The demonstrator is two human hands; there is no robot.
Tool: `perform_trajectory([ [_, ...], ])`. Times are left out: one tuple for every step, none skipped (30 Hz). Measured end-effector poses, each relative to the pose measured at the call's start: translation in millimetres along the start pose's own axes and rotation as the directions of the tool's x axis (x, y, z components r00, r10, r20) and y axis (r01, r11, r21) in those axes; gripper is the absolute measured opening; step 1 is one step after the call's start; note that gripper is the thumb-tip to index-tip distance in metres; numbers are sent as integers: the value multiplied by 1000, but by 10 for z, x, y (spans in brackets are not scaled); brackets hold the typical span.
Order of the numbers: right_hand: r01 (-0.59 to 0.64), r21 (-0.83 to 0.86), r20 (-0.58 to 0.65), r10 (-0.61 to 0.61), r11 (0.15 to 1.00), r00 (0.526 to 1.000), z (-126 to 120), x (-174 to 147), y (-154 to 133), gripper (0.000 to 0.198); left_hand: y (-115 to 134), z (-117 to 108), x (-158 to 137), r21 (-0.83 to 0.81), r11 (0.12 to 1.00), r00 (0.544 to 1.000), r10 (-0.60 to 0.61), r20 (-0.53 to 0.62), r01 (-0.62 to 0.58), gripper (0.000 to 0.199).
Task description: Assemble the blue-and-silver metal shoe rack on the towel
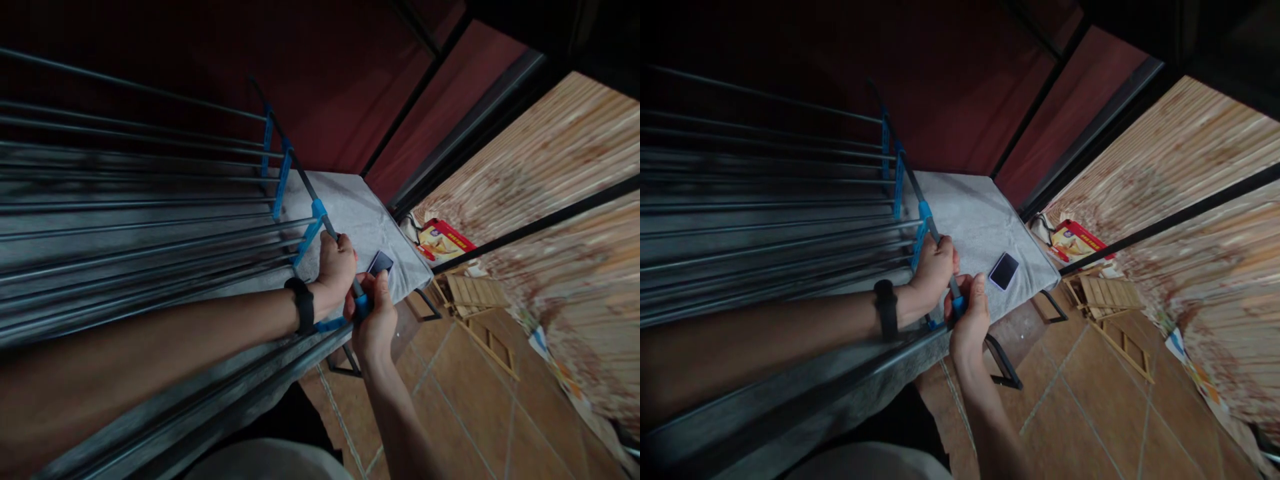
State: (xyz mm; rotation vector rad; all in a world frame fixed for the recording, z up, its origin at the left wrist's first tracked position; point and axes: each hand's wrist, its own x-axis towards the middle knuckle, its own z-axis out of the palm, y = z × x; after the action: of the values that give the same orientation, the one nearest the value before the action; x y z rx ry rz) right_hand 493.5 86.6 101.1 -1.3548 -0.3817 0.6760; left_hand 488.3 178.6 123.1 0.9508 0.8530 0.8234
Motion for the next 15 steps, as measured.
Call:
perform_trajectory([
  [9, 5, 23, -9, 1000, 1000, 4, 5, -11, 61, 16, -18, 1, 23, 1000, 1000, -2, 17, 2, 11],
  [24, 9, 41, -24, 1000, 999, 7, 10, -24, 60, 34, -45, 4, 46, 999, 999, -10, 41, 8, 11],
  [40, 12, 60, -41, 999, 997, 8, 12, -39, 59, 54, -81, 9, 67, 997, 997, -27, 75, 22, 11],
  [55, 12, 81, -56, 998, 995, 8, 12, -54, 58, 78, -127, 12, 87, 995, 992, -52, 111, 43, 12],
  [68, 11, 101, -69, 998, 992, 4, 10, -70, 58, 109, -184, 11, 104, 992, 985, -84, 148, 69, 16],
  [77, 8, 121, -77, 997, 990, -4, 5, -85, 58, 149, -251, 0, 123, 988, 978, -116, 171, 96, 21],
  [79, 4, 139, -79, 997, 987, -15, -2, -100, 59, 200, -328, -27, 150, 981, 973, -148, 176, 122, 26],
  [76, -1, 157, -75, 997, 985, -30, -10, -115, 59, 262, -416, -72, 190, 972, 970, -173, 171, 140, 28],
  [66, -2, 176, -65, 998, 982, -47, -17, -130, 58, 332, -512, -138, 244, 958, 968, -193, 162, 150, 29],
  [52, 0, 193, -50, 999, 980, -66, -22, -144, 57, 408, -617, -225, 310, 938, 965, -211, 157, 155, 27],
  [32, 0, 210, -31, 999, 977, -84, -25, -159, 57, 484, -729, -330, 381, 910, 957, -238, 165, 161, 24],
  [10, -2, 229, -9, 1000, 973, -100, -25, -172, 56, 552, -847, -451, 454, 874, 943, -279, 183, 170, 23],
  [-10, -8, 245, 12, 1000, 969, -114, -23, -183, 55, 607, -970, -581, 517, 836, 920, -333, 207, 186, 23],
  [-25, -18, 260, 28, 1000, 965, -124, -18, -191, 55, 643, -1095, -716, 533, 823, 912, -354, 207, 199, 23],
  [-31, -30, 270, 38, 999, 962, -130, -13, -195, 55, 657, -1222, -849, 536, 820, 914, -353, 200, 199, 24],
])
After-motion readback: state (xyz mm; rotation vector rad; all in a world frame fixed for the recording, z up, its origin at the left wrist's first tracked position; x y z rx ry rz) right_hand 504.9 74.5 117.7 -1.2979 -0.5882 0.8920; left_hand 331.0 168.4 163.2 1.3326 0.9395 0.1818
